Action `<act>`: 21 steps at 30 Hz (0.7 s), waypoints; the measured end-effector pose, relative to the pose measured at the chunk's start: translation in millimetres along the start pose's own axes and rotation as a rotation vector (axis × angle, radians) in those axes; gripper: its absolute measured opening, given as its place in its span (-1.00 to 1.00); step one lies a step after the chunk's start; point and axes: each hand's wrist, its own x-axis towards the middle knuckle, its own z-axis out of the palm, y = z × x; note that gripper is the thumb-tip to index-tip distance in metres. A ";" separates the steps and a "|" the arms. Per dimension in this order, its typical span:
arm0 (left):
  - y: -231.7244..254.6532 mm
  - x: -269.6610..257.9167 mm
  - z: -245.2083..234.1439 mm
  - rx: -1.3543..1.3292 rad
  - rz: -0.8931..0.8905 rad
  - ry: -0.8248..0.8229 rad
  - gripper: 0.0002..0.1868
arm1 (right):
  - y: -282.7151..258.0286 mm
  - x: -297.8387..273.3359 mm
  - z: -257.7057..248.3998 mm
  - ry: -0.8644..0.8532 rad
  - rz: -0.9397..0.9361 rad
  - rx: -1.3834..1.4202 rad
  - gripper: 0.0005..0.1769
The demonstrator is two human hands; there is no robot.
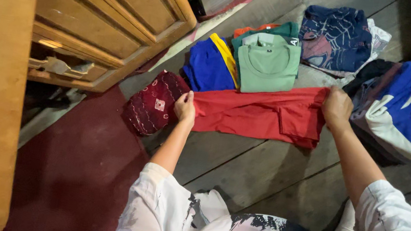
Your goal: The person picks up several pieces of clothing one by one from a wooden floor, smooths them out, folds them, and stacks them in separate piles.
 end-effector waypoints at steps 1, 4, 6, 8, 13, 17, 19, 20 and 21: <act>3.0 -1.4 -5.5 -0.011 0.039 -0.018 -0.54 | -10.5 -3.2 -6.5 0.012 -0.020 -0.036 -0.91; 20.1 -12.2 -30.5 0.198 -0.058 -0.124 -0.37 | -55.1 -22.1 -29.1 0.169 -0.196 -0.023 -0.89; 33.4 -29.7 -46.4 0.363 -0.039 -0.183 -0.30 | -98.2 -47.5 -26.9 0.128 -0.373 0.339 -0.87; 46.5 -53.8 -54.4 0.477 0.139 -0.216 -0.30 | -143.3 -81.2 -9.4 -0.025 -0.416 0.660 -0.75; 92.0 -105.1 -32.3 0.316 0.449 -0.264 -0.49 | -173.6 -121.5 38.0 -0.362 -0.349 0.892 -0.50; 104.4 -148.5 10.2 -0.069 0.598 -0.852 -0.47 | -149.3 -102.9 45.8 -0.677 0.490 1.768 -0.26; 91.0 -153.2 30.8 -0.094 0.670 -0.745 -0.53 | -128.4 -95.3 35.9 -0.646 0.803 1.985 -0.25; 79.7 -151.9 40.4 -0.107 0.703 -0.691 -0.56 | -124.8 -93.4 37.1 -0.615 0.668 1.835 -0.29; 65.7 -146.3 46.4 -0.018 0.763 -0.521 -0.55 | -122.5 -91.6 41.3 -0.583 0.538 1.683 -0.32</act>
